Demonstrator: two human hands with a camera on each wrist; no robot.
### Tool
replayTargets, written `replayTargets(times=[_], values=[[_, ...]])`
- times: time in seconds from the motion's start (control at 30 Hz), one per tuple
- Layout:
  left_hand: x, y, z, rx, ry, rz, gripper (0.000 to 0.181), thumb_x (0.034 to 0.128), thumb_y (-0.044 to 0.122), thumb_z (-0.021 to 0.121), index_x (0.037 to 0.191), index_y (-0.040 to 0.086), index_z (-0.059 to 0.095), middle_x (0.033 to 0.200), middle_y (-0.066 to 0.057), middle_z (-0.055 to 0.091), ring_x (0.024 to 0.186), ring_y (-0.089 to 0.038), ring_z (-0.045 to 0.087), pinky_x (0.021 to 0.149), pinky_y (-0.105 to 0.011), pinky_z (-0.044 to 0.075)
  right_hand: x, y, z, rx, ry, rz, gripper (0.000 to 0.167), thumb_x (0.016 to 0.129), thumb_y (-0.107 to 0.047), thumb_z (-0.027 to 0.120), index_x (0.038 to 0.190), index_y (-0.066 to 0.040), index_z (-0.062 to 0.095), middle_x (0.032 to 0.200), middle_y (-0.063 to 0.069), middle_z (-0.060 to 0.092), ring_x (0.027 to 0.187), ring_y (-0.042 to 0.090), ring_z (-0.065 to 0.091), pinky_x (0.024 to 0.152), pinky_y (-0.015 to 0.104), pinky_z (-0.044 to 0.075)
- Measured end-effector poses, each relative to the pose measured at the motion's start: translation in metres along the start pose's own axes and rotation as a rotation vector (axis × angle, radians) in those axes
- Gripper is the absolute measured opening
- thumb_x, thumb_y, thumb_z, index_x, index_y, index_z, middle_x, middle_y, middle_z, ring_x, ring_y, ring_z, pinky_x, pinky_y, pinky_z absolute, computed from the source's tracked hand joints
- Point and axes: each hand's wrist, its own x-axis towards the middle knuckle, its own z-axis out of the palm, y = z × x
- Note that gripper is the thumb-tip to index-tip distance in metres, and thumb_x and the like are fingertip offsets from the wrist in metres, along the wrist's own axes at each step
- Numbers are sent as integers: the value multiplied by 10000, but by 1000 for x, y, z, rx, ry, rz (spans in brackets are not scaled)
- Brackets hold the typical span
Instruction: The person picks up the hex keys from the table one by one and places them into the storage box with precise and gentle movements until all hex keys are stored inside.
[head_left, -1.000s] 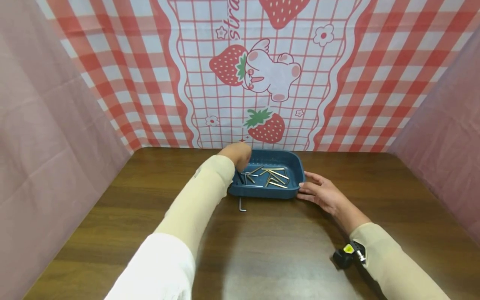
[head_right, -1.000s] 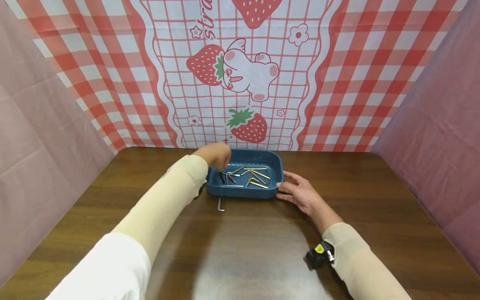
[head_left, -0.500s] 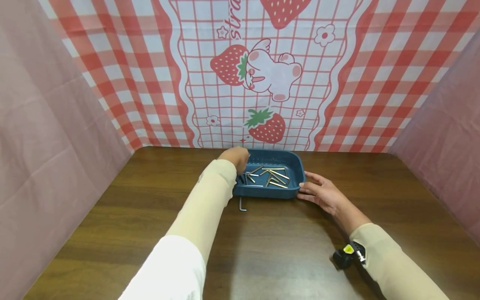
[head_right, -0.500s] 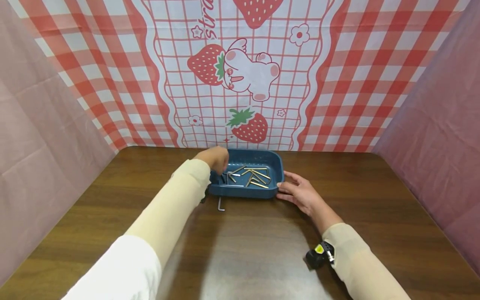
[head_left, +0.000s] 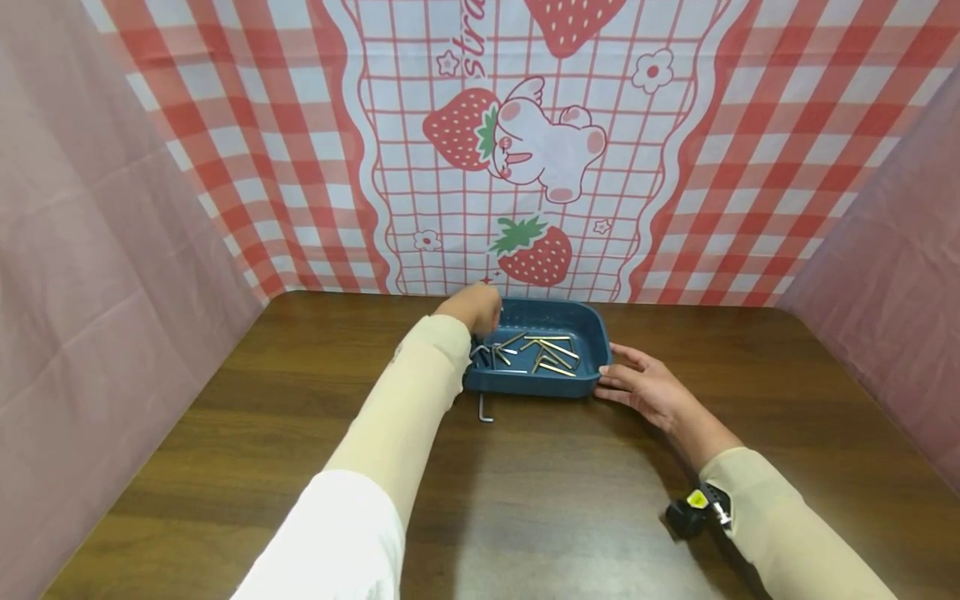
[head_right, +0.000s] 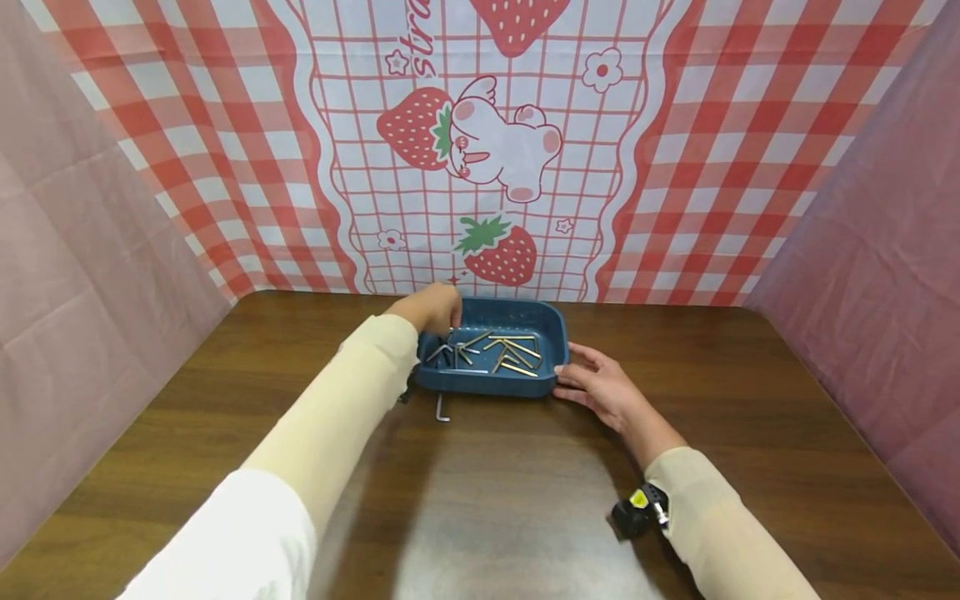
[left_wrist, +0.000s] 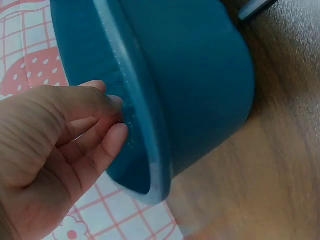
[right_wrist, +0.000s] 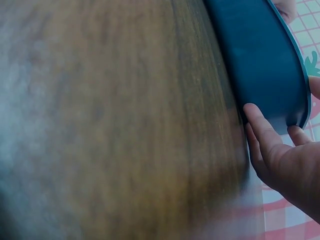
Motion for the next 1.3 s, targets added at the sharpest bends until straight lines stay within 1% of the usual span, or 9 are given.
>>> replayTargets(times=[0.13, 0.23, 0.37, 0.5, 0.6, 0.8, 1.0, 1.1, 1.3], values=[[-1, 0, -4, -32, 8, 8, 235, 766, -42, 648, 627, 139, 595, 667, 20, 584, 646, -138, 522, 568, -239, 449, -2, -2, 0, 1, -3, 3, 724, 949, 30, 546, 1523, 60, 104, 1020, 61, 648, 916, 189, 659, 862, 406, 546], [-3, 0, -7, -59, -18, 12, 211, 782, -35, 627, 655, 131, 598, 673, 10, 572, 625, -139, 480, 549, -239, 424, -3, -3, 0, 8, -9, 0, 728, 951, 28, 540, 1521, 66, 89, 993, 62, 660, 915, 186, 659, 864, 406, 546], [-10, 2, -14, -107, -81, 2, 131, 803, -27, 622, 821, 87, 682, 791, -13, 609, 689, -160, 506, 572, -264, 453, -3, -3, 1, 7, -5, 1, 731, 951, 22, 548, 1521, 67, 92, 1016, 61, 651, 910, 183, 657, 862, 404, 547], [-19, 4, -20, -157, -125, -5, 268, 780, -41, 661, 1025, 57, 708, 951, -26, 643, 824, -181, 570, 648, -289, 515, -3, -3, 2, -5, 12, 9, 719, 953, 16, 553, 1522, 58, 116, 1046, 61, 632, 903, 176, 651, 856, 403, 549], [-25, 6, -24, -150, -138, 7, 279, 766, -59, 665, 1014, 64, 700, 980, -30, 643, 842, -187, 581, 654, -282, 524, -3, -3, 3, -7, 17, 13, 715, 952, 12, 553, 1522, 53, 125, 1037, 61, 635, 901, 175, 649, 860, 407, 547], [-36, 14, -27, -38, -141, 127, 289, 735, -85, 645, 979, 57, 708, 980, -31, 632, 832, -185, 555, 638, -265, 494, -3, -3, 3, -8, 16, 12, 723, 954, 9, 545, 1526, 53, 105, 1043, 66, 640, 920, 178, 650, 878, 413, 539], [-48, 18, -22, 116, -147, 224, 326, 737, -47, 671, 1030, 91, 712, 1055, -30, 658, 881, -178, 554, 714, -287, 496, -3, -1, 2, 4, 19, 14, 717, 953, 22, 540, 1523, 57, 106, 1073, 86, 642, 948, 202, 653, 861, 401, 548], [-56, 17, -19, 166, -115, 283, 334, 742, -29, 696, 1054, 89, 705, 1084, -52, 668, 919, -190, 568, 763, -311, 506, -3, -1, 2, 9, 22, 13, 715, 950, 25, 545, 1521, 58, 115, 1084, 86, 638, 950, 204, 655, 852, 399, 551], [-77, 15, -14, 217, 7, 408, 337, 725, -36, 687, 1035, 94, 716, 1030, -49, 651, 959, -208, 591, 838, -335, 508, -2, -1, 1, 2, 17, 5, 715, 953, 18, 544, 1520, 62, 111, 1077, 90, 650, 956, 206, 657, 856, 397, 550]])
